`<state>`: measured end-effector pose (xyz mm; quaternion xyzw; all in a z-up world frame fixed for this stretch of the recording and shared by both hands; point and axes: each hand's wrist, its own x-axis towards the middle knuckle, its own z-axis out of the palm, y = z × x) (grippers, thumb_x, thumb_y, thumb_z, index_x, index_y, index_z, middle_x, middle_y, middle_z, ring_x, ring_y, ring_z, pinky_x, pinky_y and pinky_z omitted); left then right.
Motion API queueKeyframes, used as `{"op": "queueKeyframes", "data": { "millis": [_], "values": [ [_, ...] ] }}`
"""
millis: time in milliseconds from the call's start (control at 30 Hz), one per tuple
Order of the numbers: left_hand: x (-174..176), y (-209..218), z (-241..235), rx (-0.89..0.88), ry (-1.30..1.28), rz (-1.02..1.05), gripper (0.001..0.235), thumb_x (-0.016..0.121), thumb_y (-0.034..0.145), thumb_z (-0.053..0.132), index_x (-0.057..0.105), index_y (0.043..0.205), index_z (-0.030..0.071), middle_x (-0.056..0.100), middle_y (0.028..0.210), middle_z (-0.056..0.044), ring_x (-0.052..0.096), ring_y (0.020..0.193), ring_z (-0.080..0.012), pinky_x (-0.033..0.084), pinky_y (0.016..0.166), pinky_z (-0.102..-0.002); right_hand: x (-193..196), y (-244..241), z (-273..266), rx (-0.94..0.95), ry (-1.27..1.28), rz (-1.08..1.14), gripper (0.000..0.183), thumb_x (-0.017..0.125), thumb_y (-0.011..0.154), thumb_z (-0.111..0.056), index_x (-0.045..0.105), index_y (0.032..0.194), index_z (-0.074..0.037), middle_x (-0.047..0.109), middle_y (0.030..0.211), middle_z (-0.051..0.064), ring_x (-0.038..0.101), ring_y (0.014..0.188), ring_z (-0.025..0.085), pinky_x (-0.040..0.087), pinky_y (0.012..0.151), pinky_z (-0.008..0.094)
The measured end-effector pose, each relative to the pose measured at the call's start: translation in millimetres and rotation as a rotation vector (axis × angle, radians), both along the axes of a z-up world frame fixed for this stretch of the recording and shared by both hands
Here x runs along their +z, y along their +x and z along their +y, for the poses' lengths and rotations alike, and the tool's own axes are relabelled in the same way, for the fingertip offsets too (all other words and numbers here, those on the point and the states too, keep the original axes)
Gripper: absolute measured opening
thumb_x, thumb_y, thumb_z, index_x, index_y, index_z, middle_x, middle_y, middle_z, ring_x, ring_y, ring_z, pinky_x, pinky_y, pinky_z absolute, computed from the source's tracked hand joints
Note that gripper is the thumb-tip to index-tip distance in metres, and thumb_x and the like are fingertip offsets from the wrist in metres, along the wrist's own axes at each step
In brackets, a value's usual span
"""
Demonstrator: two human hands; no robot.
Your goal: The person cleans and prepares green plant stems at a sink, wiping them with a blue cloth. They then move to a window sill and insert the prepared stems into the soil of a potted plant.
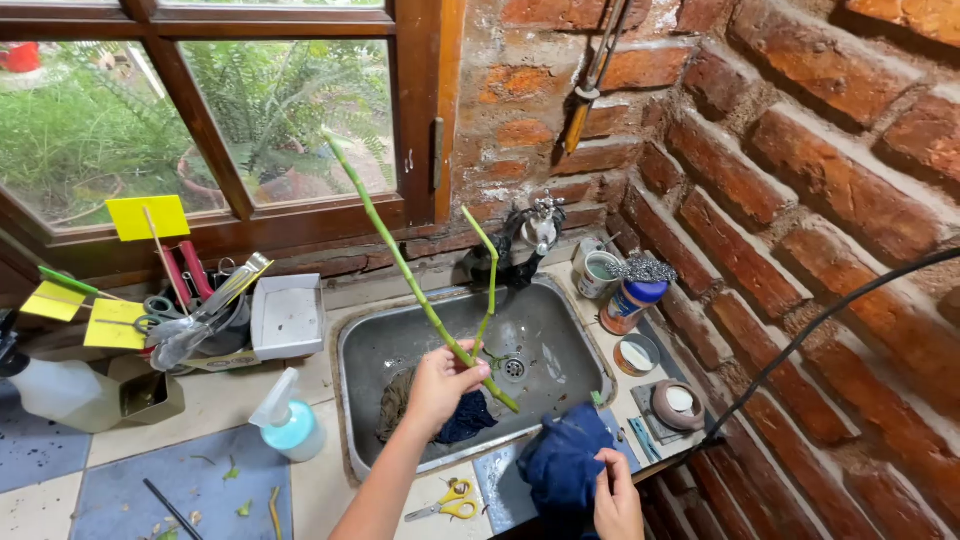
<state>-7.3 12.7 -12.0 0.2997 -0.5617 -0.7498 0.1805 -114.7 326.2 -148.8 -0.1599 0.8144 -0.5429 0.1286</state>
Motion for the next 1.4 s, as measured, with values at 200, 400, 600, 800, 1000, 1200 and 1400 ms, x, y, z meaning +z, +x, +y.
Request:
{"op": "queueKeyframes", "data": {
  "millis": [200,400,600,800,1000,1200,1400],
  "values": [
    [-37,-29,62,-0.019,-0.045,0.035,0.049,0.084,0.075,-0.002,0.071,0.123,0.001,0.080,0.093,-0.010,0.074,0.082,-0.0151,0.067,0.075,-0.028,32,5,-13,-0.045,-0.507,0.306,0.024,0.049,0.095,0.004,0.061,0.112,-0.007,0.059,0.113,0.010,0.057,0.110,0.018,0.039,0.107,0.029],
    [-16,-36,100,-0.137,-0.290,0.026,0.035,0.081,0.079,0.014,0.077,0.114,0.012,0.080,0.096,0.002,0.071,0.081,-0.0056,0.059,0.079,-0.022,71,6,-53,0.207,-0.049,0.381,0.066,0.080,0.075,-0.023,0.051,0.132,-0.008,0.057,0.132,0.010,0.056,0.127,0.024,0.038,0.111,0.036],
    [-5,-40,94,-0.126,-0.383,-0.045,0.029,0.075,0.085,0.027,0.077,0.110,0.013,0.081,0.101,0.001,0.073,0.094,-0.0052,0.060,0.081,-0.024,57,-7,-72,0.245,0.030,0.463,0.050,0.058,0.092,-0.025,0.051,0.140,-0.013,0.073,0.120,0.011,0.074,0.100,0.028,0.053,0.084,0.033],
    [2,-42,78,-0.148,-0.334,0.014,0.032,0.075,0.085,0.020,0.076,0.114,0.008,0.080,0.111,-0.003,0.074,0.099,-0.0114,0.058,0.092,-0.027,60,-22,-83,0.343,-0.033,0.510,0.047,0.040,0.101,-0.044,0.055,0.133,-0.013,0.074,0.117,0.009,0.075,0.094,0.034,0.053,0.077,0.036],
    [33,-26,68,-0.204,-0.484,-0.012,0.014,0.072,0.086,0.018,0.079,0.098,0.013,0.080,0.095,0.001,0.074,0.089,-0.0110,0.056,0.083,-0.026,83,-16,-75,0.573,-0.181,0.349,0.053,0.047,0.100,-0.024,0.041,0.149,-0.003,0.050,0.153,0.015,0.047,0.143,0.028,0.034,0.116,0.040],
    [52,-11,54,-0.092,-0.418,-0.137,0.020,0.073,0.087,0.018,0.079,0.106,0.013,0.082,0.111,-0.003,0.077,0.102,-0.0162,0.063,0.094,-0.030,74,-25,-67,0.519,-0.240,0.188,0.052,0.054,0.089,-0.013,0.056,0.140,-0.009,0.062,0.143,0.010,0.056,0.134,0.022,0.037,0.114,0.034],
    [38,-1,28,-0.011,-0.471,-0.150,0.015,0.075,0.084,0.022,0.082,0.096,0.015,0.082,0.108,0.004,0.076,0.095,-0.0099,0.065,0.079,-0.030,119,-24,-55,0.209,-0.474,-0.177,0.053,0.070,0.084,-0.005,0.062,0.137,-0.001,0.066,0.141,0.017,0.061,0.131,0.025,0.044,0.113,0.036]
  ]
}}
